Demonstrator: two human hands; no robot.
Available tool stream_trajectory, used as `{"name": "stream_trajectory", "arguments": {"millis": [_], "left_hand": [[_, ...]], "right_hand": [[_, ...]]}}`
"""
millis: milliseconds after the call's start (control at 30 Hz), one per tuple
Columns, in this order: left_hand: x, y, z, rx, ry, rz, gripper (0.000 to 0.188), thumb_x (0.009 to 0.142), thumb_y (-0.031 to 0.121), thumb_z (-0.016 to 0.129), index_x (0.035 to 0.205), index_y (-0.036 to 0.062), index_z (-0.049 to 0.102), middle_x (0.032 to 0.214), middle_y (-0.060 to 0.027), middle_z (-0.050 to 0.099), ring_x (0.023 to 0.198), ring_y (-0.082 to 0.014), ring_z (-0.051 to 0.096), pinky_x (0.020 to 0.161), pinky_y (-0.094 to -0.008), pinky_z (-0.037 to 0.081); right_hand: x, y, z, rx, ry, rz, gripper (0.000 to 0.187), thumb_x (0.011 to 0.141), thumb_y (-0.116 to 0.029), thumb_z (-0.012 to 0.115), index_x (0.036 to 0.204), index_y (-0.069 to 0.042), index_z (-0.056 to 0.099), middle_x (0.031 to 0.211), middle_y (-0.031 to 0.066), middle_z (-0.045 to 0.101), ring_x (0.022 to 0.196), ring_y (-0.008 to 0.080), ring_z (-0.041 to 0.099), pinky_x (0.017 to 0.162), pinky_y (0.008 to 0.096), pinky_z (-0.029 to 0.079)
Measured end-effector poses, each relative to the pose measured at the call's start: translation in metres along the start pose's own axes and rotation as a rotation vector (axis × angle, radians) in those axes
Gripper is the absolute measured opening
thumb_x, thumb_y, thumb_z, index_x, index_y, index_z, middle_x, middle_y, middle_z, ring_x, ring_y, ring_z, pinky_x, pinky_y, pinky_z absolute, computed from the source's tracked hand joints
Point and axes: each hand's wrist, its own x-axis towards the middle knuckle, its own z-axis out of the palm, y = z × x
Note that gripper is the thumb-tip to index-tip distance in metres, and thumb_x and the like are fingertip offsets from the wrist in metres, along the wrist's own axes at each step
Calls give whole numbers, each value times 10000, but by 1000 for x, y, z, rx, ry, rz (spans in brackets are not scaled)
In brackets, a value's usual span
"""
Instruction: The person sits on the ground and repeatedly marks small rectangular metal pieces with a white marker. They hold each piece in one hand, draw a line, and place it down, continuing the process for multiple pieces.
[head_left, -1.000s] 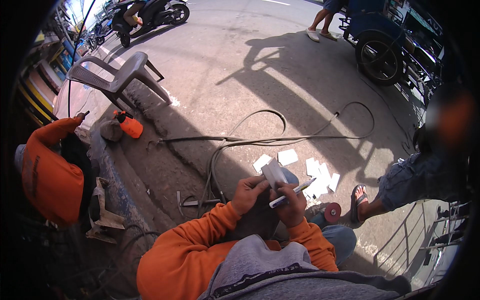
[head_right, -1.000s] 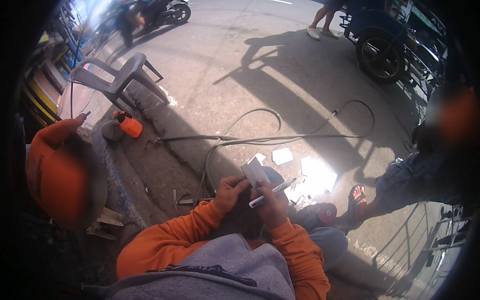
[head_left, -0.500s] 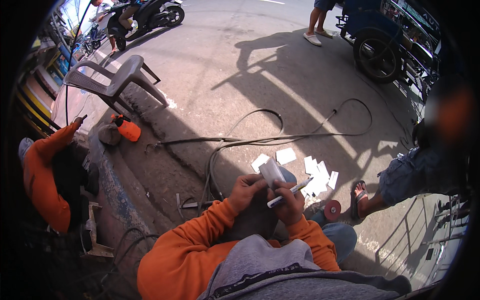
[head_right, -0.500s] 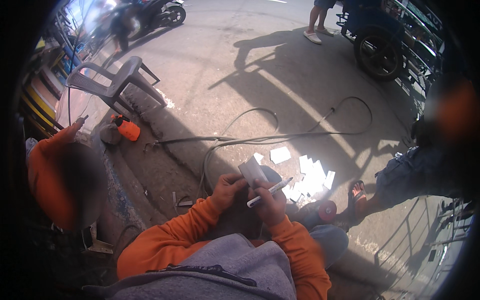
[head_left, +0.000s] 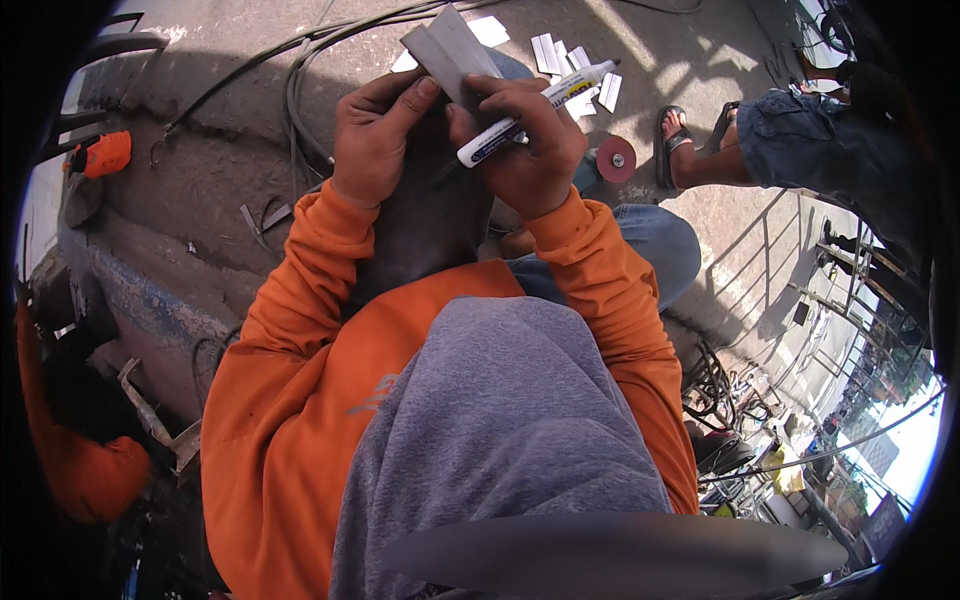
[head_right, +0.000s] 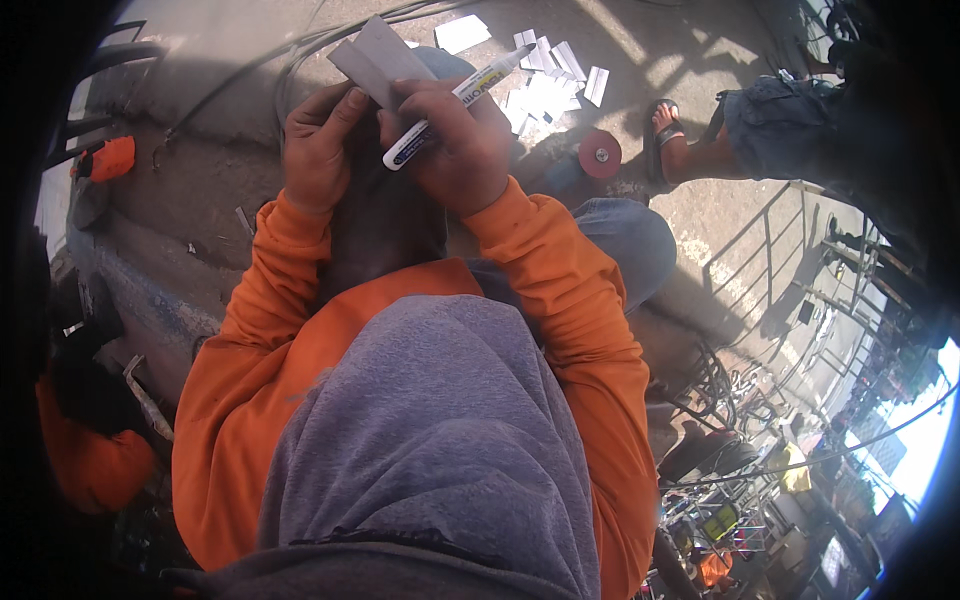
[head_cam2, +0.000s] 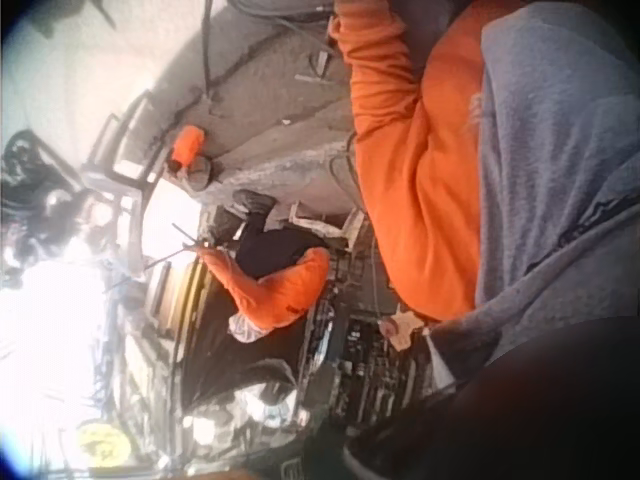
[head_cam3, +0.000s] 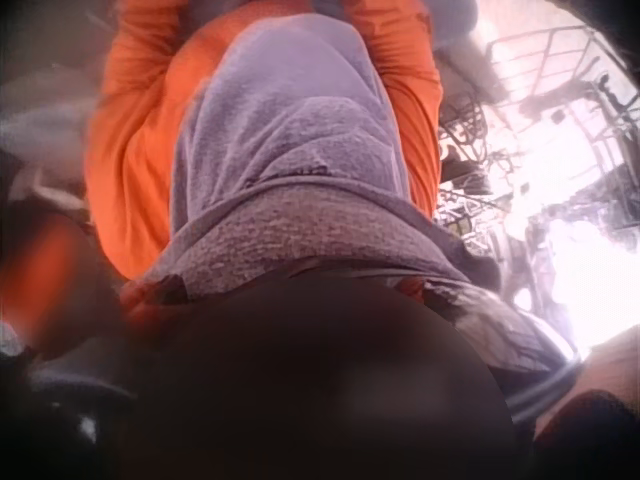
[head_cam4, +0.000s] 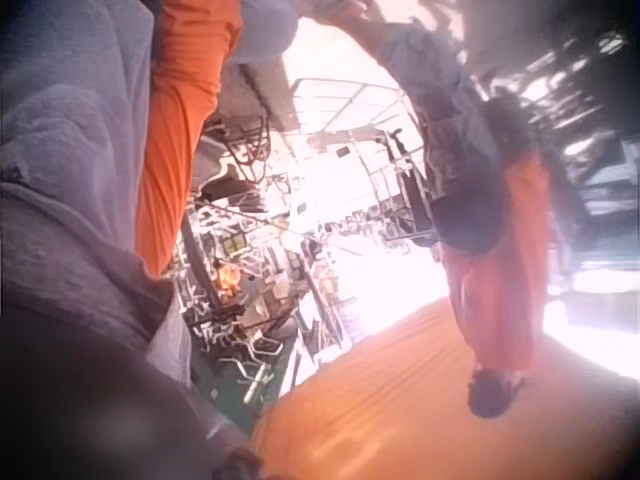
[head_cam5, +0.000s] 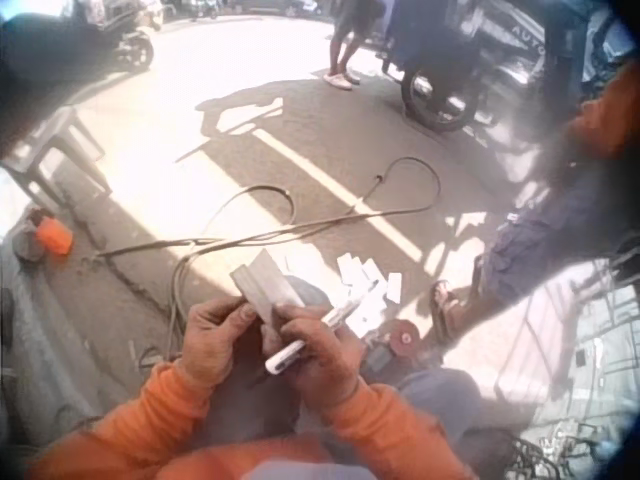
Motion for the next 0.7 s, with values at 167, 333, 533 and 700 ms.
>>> {"name": "stream_trajectory", "arguments": {"millis": [167, 333, 533, 700], "left_hand": [[0, 3, 8, -7, 20, -33, 234, 917, 112, 661, 1092, -43, 669, 962, -96, 710, 840, -111, 667, 757, -223, 542], [3, 4, 8, -57, 1, -63, 233, 917, 97, 656, 1105, -40, 665, 975, -100, 708, 849, -120, 673, 769, -229, 548], [1, 5, 6, 1, -14, -69, 246, 937, 98, 602, 1124, -60, 627, 1004, -102, 684, 893, -161, 658, 812, -275, 520], [1, 0, 11, -54, 24, -60, 211, 946, 43, 573, 1116, -64, 638, 991, -119, 702, 852, -167, 679, 755, -273, 563]], "right_hand": [[4, -1, 0, 13, 22, -15, 342, 688, -47, 827, 904, -50, 561, 922, 138, 713, 765, 213, 677, 656, 296, 544], [0, 2, -1, 10, 10, -16, 363, 700, -33, 834, 926, -37, 550, 947, 166, 714, 816, 196, 681, 702, 285, 550], [2, 2, 2, 11, 41, -15, 322, 694, -61, 823, 909, -59, 583, 912, 111, 712, 759, 195, 675, 656, 278, 533], [7, -2, -4, -70, 46, -97, 347, 695, -9, 802, 912, -50, 534, 847, 151, 697, 725, 209, 680, 635, 298, 553]]}}
